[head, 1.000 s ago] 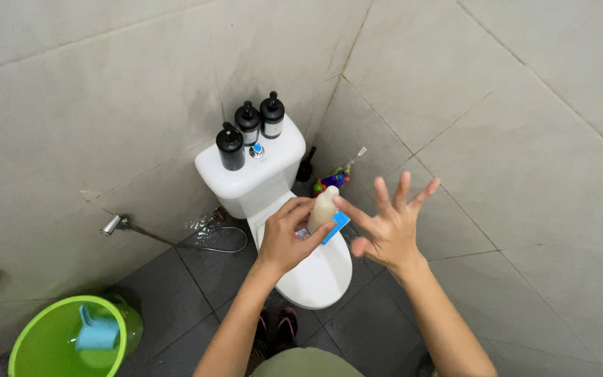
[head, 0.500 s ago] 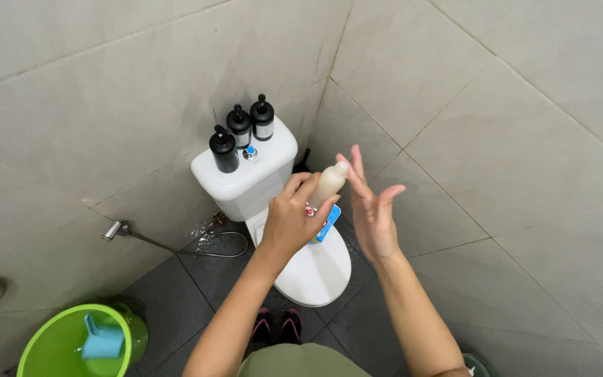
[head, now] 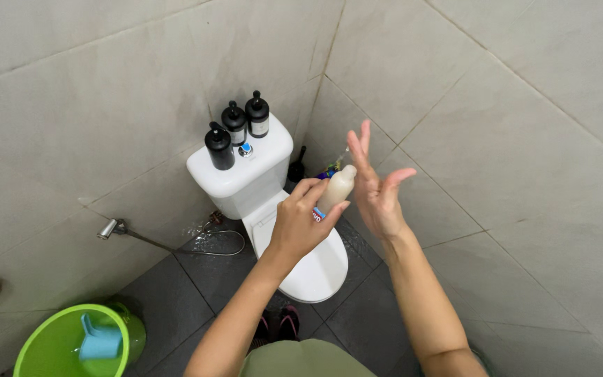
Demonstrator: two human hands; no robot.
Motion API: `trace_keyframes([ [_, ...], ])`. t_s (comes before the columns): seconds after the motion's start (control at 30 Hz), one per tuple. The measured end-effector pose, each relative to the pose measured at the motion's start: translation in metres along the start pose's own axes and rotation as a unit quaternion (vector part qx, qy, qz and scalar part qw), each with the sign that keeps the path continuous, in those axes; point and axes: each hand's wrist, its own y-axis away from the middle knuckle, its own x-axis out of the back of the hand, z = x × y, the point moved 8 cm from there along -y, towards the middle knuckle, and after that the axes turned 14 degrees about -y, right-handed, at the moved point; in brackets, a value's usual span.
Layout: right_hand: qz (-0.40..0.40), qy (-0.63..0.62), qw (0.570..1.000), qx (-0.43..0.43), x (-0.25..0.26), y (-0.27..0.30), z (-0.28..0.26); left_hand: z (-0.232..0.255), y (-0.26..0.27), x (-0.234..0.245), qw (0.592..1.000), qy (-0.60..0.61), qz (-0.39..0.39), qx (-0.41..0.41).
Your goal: The person pours liquid soap from a refill pouch into small dispenser bottles and replaces the pump tops.
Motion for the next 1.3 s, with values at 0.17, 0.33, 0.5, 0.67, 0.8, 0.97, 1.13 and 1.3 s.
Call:
trace_keyframes([
  [0.17,-0.022,0.017,1.000,0.007,0.000,0.000,0.007,0.000,0.001,0.003,1.000,0.016,-0.005,0.012],
  [0.33,-0.020,0.038,0.999,0.016,0.005,0.001,0.011,0.001,0.002,0.006,1.000,-0.005,0.018,-0.011],
  [0.5,-0.004,0.119,0.992,0.032,0.009,0.004,0.007,0.001,0.001,0.010,1.000,-0.012,0.027,-0.006],
  [0.67,0.028,0.310,0.947,0.081,0.007,0.007,-0.004,0.001,0.000,0.013,1.000,-0.004,0.018,0.007],
  [0.8,0.057,0.427,0.895,0.113,0.010,0.013,-0.005,0.003,0.000,0.015,1.000,-0.002,0.030,0.004],
  [0.97,0.071,0.526,0.834,0.149,0.016,0.025,-0.006,0.000,-0.002,0.019,0.999,-0.015,0.038,0.009],
  [1.13,0.099,0.497,0.849,0.149,0.024,0.035,-0.020,-0.001,-0.005,0.032,0.996,-0.002,0.081,-0.024],
  [1.3,0.068,0.270,0.954,0.107,0.022,0.028,-0.036,0.003,-0.005,0.036,0.996,0.035,0.076,-0.036],
])
